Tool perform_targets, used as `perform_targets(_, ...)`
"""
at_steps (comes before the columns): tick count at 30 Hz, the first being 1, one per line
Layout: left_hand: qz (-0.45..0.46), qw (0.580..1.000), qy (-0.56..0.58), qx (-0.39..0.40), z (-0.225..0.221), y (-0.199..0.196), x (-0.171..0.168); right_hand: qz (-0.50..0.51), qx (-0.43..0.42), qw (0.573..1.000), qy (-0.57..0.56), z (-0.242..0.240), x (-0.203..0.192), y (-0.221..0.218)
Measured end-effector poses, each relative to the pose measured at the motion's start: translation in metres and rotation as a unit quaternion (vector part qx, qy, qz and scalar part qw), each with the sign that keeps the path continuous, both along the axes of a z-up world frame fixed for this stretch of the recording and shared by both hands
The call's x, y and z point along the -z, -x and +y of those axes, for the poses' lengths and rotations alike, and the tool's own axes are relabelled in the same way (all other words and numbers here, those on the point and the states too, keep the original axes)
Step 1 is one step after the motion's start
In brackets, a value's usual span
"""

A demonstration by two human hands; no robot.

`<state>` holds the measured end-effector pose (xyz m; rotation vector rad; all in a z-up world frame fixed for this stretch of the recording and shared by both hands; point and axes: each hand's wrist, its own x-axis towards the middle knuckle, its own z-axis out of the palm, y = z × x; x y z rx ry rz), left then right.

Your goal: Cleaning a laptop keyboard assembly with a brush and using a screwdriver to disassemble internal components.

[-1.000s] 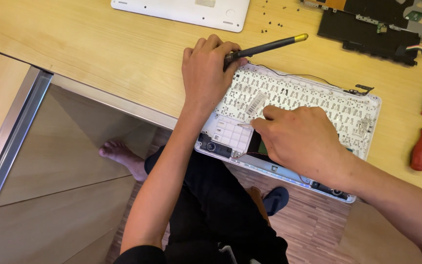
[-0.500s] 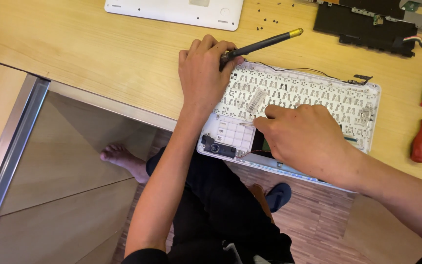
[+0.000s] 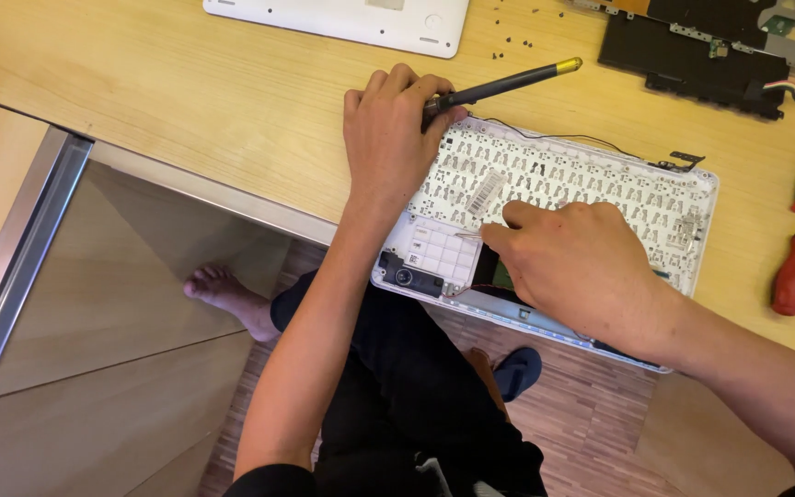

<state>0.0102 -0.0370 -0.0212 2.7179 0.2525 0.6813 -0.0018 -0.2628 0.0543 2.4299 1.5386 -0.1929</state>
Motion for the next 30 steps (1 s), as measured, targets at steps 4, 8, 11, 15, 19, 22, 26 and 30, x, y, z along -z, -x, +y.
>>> perform_targets(4, -0.009, 1.000, -0.004, -0.004, -0.001, 0.000, 0.001, 0.011, 0.005, 1.000, -0.029, -0.003, 0.007, -0.003)
perform_targets(8, 0.008, 1.000, 0.003, -0.012, -0.003, 0.001, 0.000, 0.045, 0.011, 0.994, -0.102, -0.006, 0.013, -0.006)
perform_targets(11, 0.010, 1.000, 0.010, -0.011, -0.002, 0.000, -0.002, 0.040, 0.012, 0.991, -0.130, -0.009, 0.024, -0.006)
perform_targets(15, 0.015, 1.000, 0.016, -0.008, -0.004, 0.001, -0.004, -0.016, -0.011, 0.996, -0.084, -0.009, 0.023, 0.000)
perform_targets(19, 0.012, 1.000, 0.010, 0.000, -0.004, 0.000, -0.005, -0.011, -0.030, 0.991, -0.133, -0.002, 0.034, 0.000)
perform_targets(22, 0.009, 1.000, 0.029, -0.002, -0.004, 0.002, -0.006, -0.012, -0.047, 0.994, -0.102, 0.000, 0.024, -0.002)
perform_targets(26, 0.021, 0.999, 0.038, 0.008, -0.003, 0.002, -0.009, 0.062, -0.042, 0.997, -0.034, 0.000, 0.000, -0.003)
perform_targets(30, 0.014, 0.999, 0.042, 0.004, -0.002, 0.002, -0.007, 0.059, -0.046, 0.995, 0.070, -0.002, -0.018, -0.005)
